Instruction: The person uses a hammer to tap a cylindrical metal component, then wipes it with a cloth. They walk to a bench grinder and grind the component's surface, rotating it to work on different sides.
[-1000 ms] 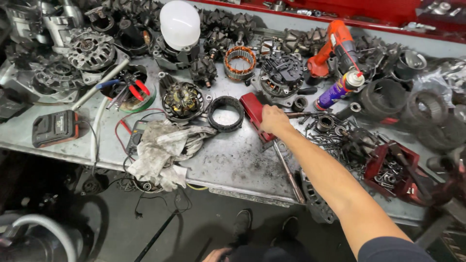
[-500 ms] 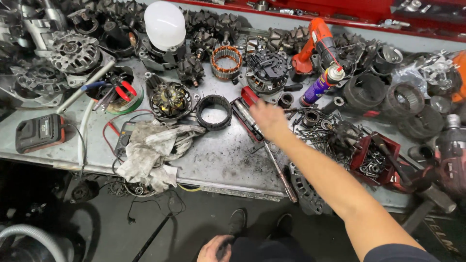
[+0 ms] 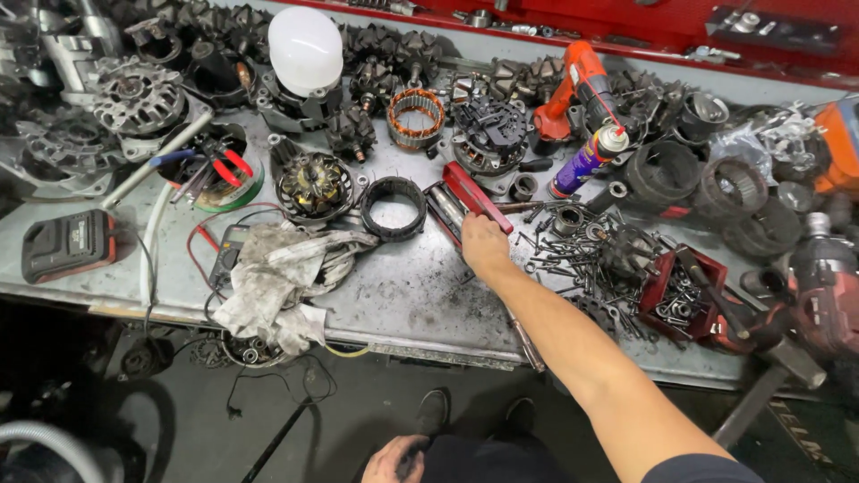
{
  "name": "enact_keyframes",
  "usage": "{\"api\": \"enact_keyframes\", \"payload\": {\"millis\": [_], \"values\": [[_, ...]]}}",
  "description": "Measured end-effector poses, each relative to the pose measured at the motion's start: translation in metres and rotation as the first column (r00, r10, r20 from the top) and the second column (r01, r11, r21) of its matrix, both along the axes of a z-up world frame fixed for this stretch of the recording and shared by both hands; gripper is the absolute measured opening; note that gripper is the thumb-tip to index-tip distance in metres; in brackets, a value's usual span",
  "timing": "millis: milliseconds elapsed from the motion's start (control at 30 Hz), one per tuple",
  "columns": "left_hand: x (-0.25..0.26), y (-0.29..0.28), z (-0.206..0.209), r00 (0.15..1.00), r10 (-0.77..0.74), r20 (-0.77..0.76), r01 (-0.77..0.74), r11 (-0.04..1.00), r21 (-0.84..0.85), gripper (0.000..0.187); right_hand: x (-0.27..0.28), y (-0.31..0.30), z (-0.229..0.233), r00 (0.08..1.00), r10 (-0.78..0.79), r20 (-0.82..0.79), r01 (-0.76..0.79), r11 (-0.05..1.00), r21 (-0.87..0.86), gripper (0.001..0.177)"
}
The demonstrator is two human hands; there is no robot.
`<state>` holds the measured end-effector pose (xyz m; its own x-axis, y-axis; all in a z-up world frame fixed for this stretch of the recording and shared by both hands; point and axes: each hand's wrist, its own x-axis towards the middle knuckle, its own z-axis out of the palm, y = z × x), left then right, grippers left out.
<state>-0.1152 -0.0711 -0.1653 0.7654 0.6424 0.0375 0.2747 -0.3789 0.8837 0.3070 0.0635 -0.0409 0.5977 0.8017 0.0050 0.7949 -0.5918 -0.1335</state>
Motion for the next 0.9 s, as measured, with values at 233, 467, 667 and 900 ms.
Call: {"api": "enact_keyframes", "payload": {"millis": [233, 467, 667, 900], "values": [[0.004, 0.009, 0.019, 1.0, 0.011, -0.006, -0.011, 1.0, -0.021, 0.032, 0.003, 0.012, 0.019, 0.974, -0.093, -0.209, 0.064, 0.988, -0.144, 0.037], [0.013, 0.02, 0.045, 1.0, 0.02, 0.005, -0.02, 0.999, -0.029, 0.03, 0.001, 0.018, 0.085, 0.8, -0.237, -0.55, 0.128, 0.965, -0.23, 0.062], [0.049, 0.042, 0.122, 0.995, 0.088, 0.055, -0.071, 0.963, -0.261, 0.027, -0.045, -0.033, 0.166, 0.513, 0.101, -0.853, 0.269, 0.924, 0.271, 0.04], [0.136, 0.066, 0.153, 0.889, 0.339, 0.307, 0.265, 0.165, -0.95, 0.09, -0.095, -0.2, 0.105, 0.7, 0.22, -0.68, 0.005, 0.95, 0.313, 0.028]]}}
